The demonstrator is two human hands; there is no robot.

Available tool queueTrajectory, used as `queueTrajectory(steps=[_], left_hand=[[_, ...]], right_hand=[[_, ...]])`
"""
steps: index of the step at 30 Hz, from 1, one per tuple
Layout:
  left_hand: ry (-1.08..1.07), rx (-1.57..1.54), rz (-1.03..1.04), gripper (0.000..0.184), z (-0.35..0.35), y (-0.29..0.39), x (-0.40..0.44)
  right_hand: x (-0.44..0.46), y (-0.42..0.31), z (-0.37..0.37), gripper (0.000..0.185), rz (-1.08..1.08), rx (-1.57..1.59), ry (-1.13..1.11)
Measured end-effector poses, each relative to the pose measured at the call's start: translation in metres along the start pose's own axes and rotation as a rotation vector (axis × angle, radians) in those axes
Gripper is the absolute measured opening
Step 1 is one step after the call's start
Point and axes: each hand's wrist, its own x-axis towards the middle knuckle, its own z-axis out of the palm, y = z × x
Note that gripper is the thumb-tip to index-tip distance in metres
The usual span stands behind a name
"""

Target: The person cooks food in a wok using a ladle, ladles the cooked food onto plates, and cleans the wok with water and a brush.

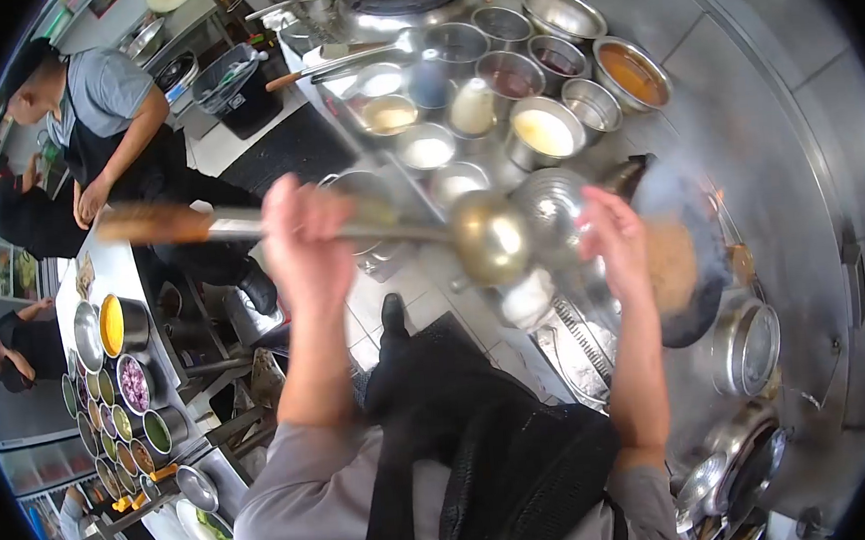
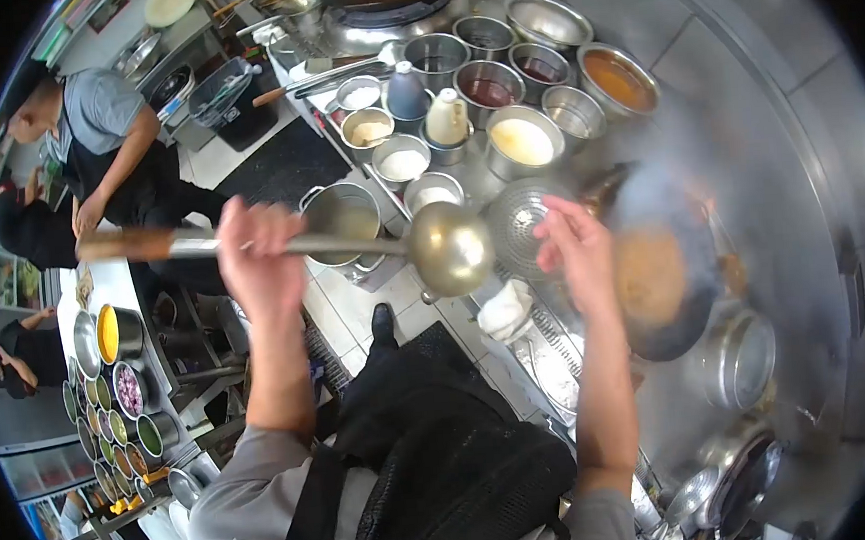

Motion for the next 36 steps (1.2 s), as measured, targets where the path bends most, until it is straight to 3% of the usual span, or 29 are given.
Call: queueTrajectory(steps=[2,6,12,13,16,19,21,24,36], left_hand=[[0.034,0.037,0.059,0.041,-0.037,0.053,0.001],[0.147,0.189,0.216,0.041,-0.113,0.098,0.037],[0.265,0.223,0.287,0.032,-0.184,0.081,0.138],[0.288,0.192,0.270,0.031,-0.194,0.072,0.157],[0.311,0.168,0.247,0.029,-0.199,0.034,0.213],[0.278,0.228,0.181,0.029,-0.199,0.001,0.246],[0.221,0.202,0.153,0.030,-0.212,-0.002,0.247],[0.151,0.164,0.132,0.033,-0.225,0.011,0.246],[0.100,0.236,0.199,0.038,-0.210,0.030,0.262]], right_hand=[[0.049,0.028,0.044,0.044,0.103,0.036,-0.029],[0.149,0.075,0.153,0.055,0.316,0.232,-0.101],[0.292,0.153,0.244,0.033,0.493,0.531,0.027],[0.305,0.156,0.254,0.023,0.487,0.549,0.064],[0.331,0.167,0.281,0.021,0.407,0.617,0.078],[0.330,0.157,0.313,0.028,0.211,0.201,0.182],[0.324,0.142,0.318,0.037,0.078,-0.141,0.195],[0.316,0.137,0.309,0.037,-0.012,-0.265,0.175],[0.304,0.158,0.277,0.038,0.018,0.019,0.251]])
